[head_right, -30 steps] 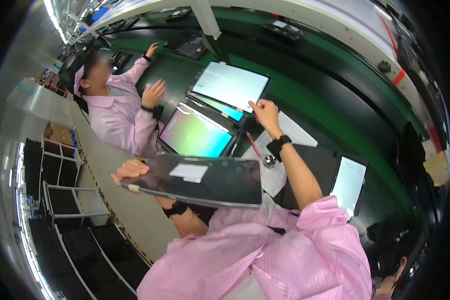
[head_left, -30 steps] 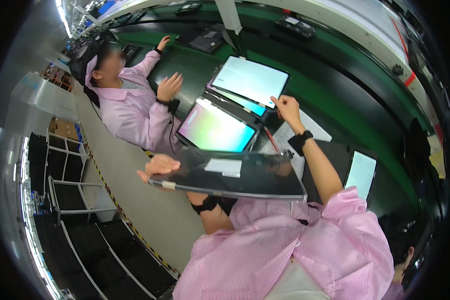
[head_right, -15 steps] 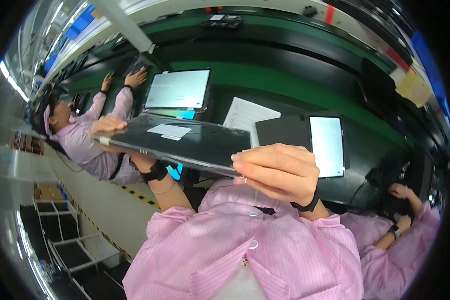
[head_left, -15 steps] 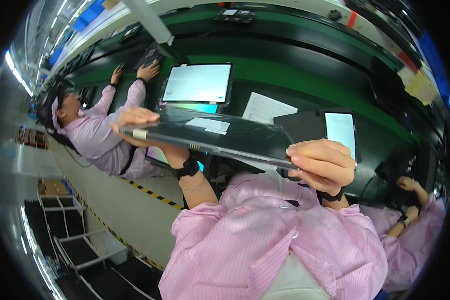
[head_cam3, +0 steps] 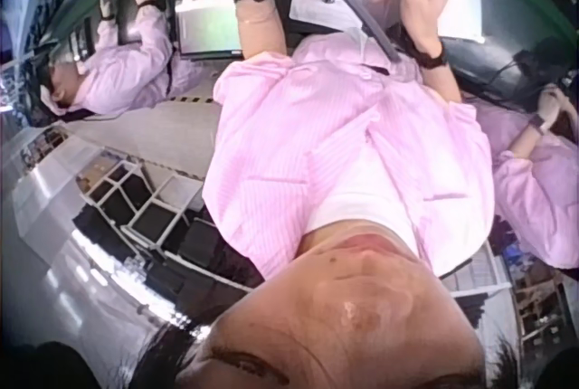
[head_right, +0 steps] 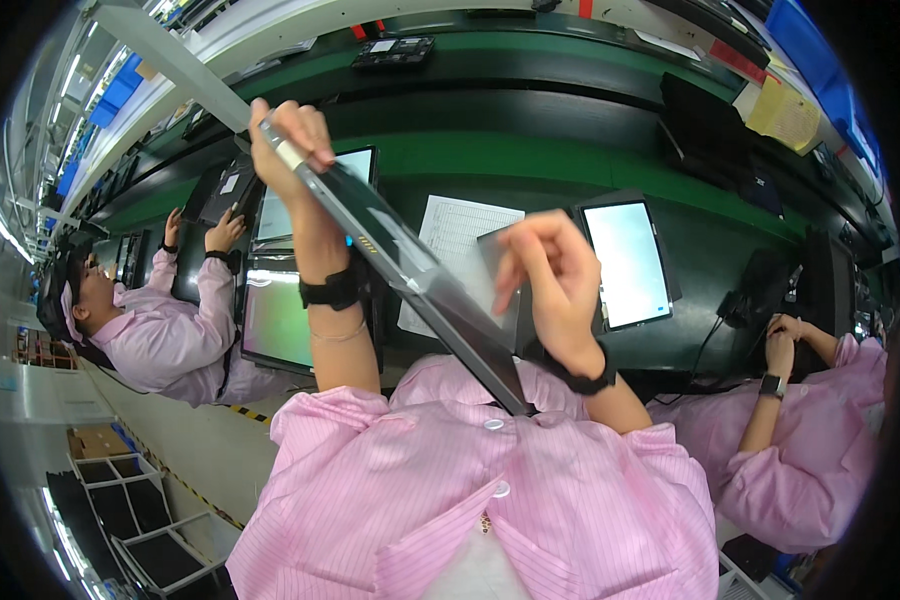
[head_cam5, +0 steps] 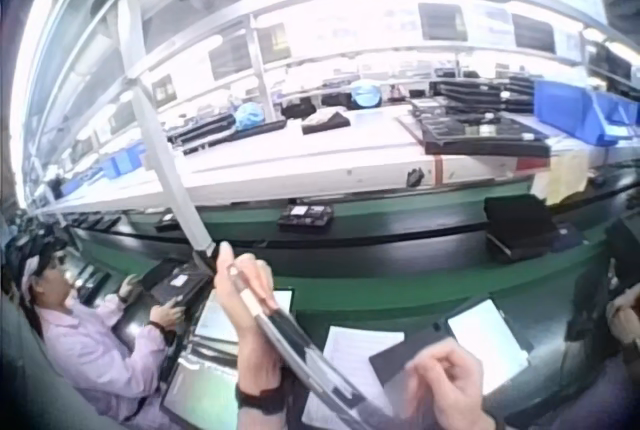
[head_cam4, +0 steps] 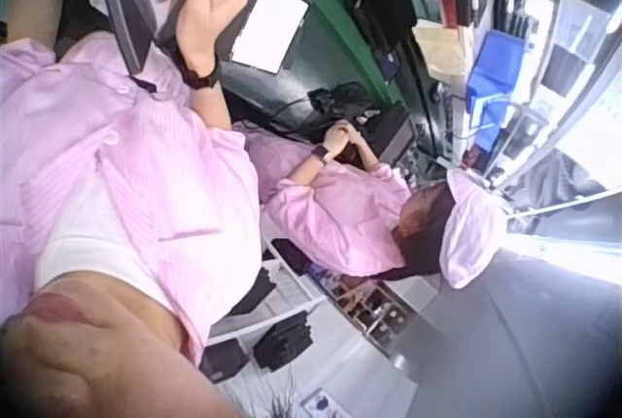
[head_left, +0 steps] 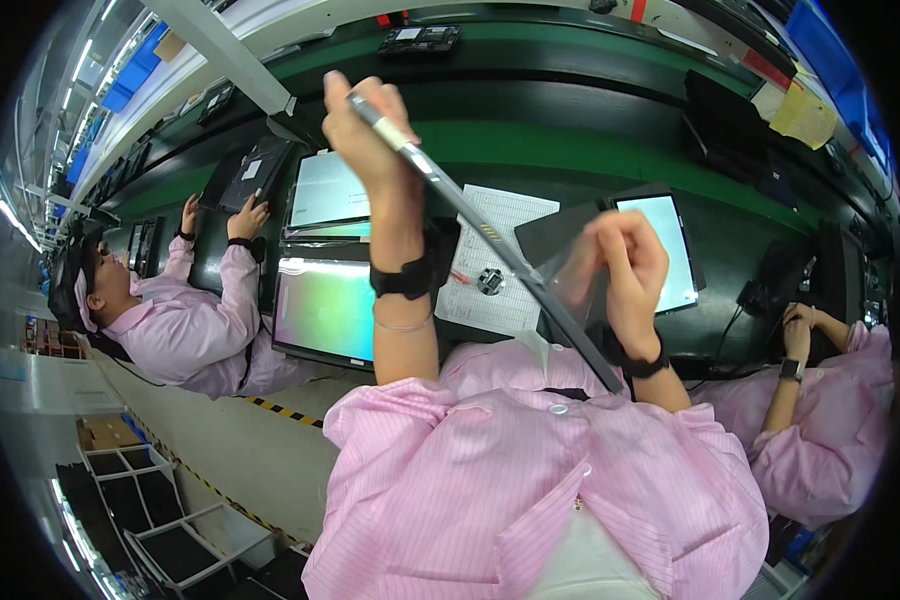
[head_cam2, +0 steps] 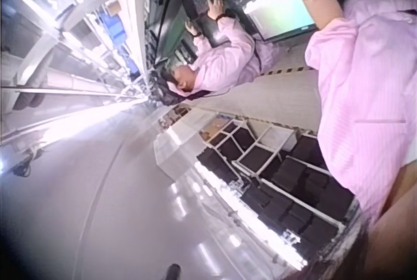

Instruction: Inspecting, cleaning, and applying protective films to tablet screens on an assembly line.

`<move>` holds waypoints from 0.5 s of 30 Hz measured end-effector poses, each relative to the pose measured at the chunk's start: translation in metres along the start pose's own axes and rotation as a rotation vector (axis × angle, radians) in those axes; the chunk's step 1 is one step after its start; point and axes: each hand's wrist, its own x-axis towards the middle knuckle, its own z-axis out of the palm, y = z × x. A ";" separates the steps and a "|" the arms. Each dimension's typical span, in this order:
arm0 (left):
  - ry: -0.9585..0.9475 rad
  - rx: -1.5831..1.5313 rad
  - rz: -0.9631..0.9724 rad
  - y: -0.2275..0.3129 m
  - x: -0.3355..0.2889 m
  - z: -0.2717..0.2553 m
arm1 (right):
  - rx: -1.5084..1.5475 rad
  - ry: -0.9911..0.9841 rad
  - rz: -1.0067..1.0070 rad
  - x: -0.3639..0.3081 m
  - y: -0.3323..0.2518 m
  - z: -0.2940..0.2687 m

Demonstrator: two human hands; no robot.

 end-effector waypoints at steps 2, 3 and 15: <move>0.003 -0.017 0.006 -0.003 -0.001 0.017 | -0.071 0.014 -0.032 0.018 0.003 0.003; -0.049 0.054 -0.024 -0.004 -0.002 0.027 | -0.058 0.050 -0.050 0.025 0.006 0.001; 0.173 0.087 0.032 -0.009 -0.013 0.049 | 0.025 0.592 -0.496 0.031 0.024 -0.019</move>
